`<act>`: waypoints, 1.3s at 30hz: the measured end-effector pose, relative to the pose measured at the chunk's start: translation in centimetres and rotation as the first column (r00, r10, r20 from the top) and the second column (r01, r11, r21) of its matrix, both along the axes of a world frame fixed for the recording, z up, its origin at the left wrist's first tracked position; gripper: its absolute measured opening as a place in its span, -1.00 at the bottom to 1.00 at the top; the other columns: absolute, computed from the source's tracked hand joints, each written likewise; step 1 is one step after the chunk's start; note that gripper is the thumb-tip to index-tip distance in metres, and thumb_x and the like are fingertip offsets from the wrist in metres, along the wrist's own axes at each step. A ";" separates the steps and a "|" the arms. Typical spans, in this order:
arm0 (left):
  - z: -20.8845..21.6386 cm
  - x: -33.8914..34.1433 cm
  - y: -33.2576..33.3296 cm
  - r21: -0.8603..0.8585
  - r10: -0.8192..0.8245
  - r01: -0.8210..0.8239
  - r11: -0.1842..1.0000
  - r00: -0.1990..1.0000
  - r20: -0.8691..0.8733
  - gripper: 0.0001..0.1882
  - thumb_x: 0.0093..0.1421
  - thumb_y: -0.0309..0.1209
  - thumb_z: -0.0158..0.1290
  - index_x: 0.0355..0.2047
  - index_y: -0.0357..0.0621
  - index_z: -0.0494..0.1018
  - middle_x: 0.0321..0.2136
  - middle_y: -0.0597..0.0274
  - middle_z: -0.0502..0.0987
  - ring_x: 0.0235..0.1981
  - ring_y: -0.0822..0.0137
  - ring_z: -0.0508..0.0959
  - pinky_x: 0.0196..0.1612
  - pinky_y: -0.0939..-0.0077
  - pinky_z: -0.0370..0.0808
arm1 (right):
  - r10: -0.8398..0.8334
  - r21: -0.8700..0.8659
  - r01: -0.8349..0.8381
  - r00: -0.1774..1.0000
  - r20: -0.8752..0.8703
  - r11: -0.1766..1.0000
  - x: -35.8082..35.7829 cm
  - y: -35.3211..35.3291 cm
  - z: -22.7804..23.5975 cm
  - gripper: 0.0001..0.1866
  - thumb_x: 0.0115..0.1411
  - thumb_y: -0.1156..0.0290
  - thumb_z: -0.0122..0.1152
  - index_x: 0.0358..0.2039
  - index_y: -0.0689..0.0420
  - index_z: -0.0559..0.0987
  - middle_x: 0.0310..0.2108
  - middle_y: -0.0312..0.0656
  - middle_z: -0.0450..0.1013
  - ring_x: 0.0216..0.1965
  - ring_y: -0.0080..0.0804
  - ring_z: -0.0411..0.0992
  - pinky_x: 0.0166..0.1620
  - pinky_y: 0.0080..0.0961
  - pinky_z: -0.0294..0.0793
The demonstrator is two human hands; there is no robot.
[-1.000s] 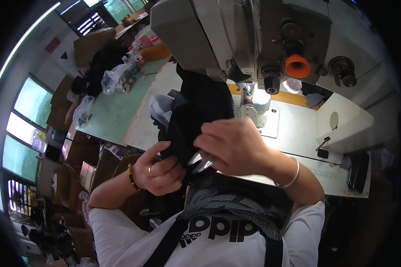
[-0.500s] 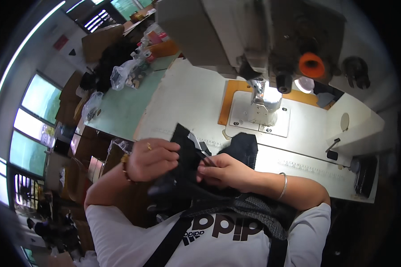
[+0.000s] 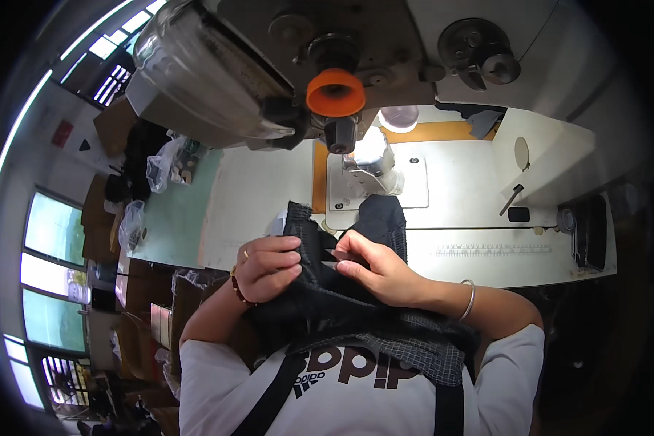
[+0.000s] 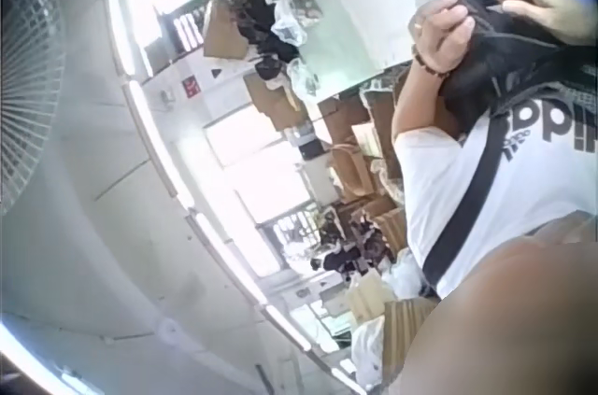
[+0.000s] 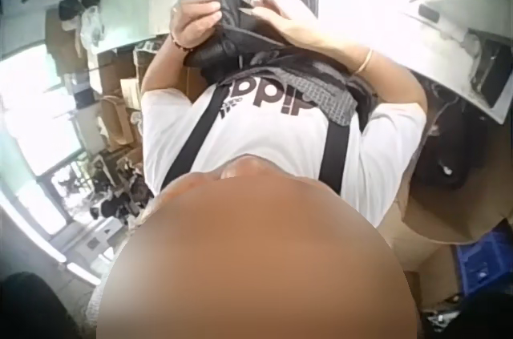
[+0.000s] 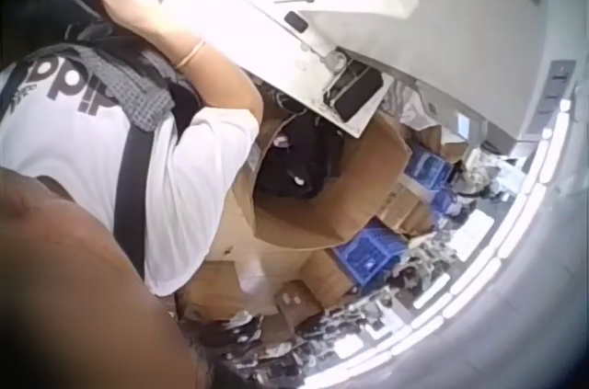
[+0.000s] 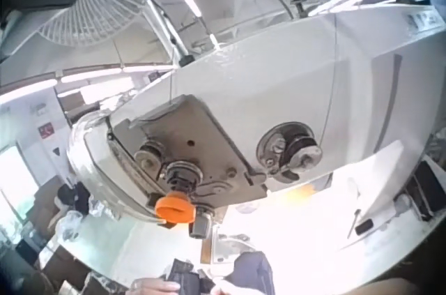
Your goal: The person trims threads on a shoe upper using small snips and then sews the upper using a sewing machine.
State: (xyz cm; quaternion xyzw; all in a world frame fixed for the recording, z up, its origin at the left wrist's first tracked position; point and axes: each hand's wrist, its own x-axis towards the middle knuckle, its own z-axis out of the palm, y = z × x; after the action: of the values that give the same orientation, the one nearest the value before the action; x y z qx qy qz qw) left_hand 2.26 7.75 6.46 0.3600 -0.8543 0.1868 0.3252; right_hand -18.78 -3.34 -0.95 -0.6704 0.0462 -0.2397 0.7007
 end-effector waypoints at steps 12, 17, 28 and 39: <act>0.8 -0.8 -0.1 0.066 -0.059 0.055 0.996 0.996 0.068 -0.80 -0.14 -0.61 0.25 -0.47 -0.18 0.49 -0.31 0.13 0.52 -0.21 0.07 0.61 -0.30 0.39 0.64 | -0.095 -0.242 0.100 0.995 0.033 0.965 -0.5 -0.1 1.0 -0.81 0.24 0.35 0.17 -0.26 0.18 0.43 -0.40 -0.12 0.48 -0.33 -0.23 0.53 -0.24 -0.39 0.47; 0.9 -1.1 -0.1 0.071 -0.065 0.060 0.996 0.995 0.077 -0.80 -0.14 -0.62 0.24 -0.48 -0.18 0.46 -0.30 0.13 0.51 -0.22 0.07 0.61 -0.31 0.39 0.64 | -0.158 -0.314 0.163 0.987 0.044 0.935 -0.9 0.1 1.2 -0.82 0.20 0.38 0.21 -0.27 0.17 0.44 -0.41 -0.16 0.49 -0.38 -0.30 0.53 -0.31 -0.44 0.48; 1.1 -1.5 0.0 0.071 -0.083 0.077 0.995 0.992 0.093 -0.80 -0.12 -0.62 0.23 -0.47 -0.17 0.45 -0.29 0.11 0.50 -0.22 0.06 0.60 -0.36 0.39 0.63 | -0.179 -0.354 0.197 0.980 0.082 0.914 -1.2 0.2 1.2 -0.82 0.15 0.40 0.24 -0.29 0.16 0.46 -0.45 -0.20 0.48 -0.47 -0.36 0.52 -0.41 -0.49 0.47; 1.0 -2.0 0.1 0.104 -0.107 0.097 0.990 0.990 0.092 -0.80 -0.11 -0.64 0.21 -0.48 -0.17 0.43 -0.28 0.12 0.49 -0.20 0.07 0.59 -0.28 0.34 0.66 | -0.145 -0.396 0.178 0.983 0.112 0.901 -1.3 0.1 1.7 -0.82 0.15 0.41 0.24 -0.28 0.18 0.46 -0.44 -0.18 0.47 -0.45 -0.37 0.52 -0.37 -0.50 0.48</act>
State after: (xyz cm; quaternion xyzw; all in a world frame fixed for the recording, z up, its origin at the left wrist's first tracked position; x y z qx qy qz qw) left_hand 0.27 7.86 7.44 0.3221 -0.8947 0.1446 0.2738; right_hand -20.12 -3.24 0.74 -0.7844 0.0231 -0.3278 0.5260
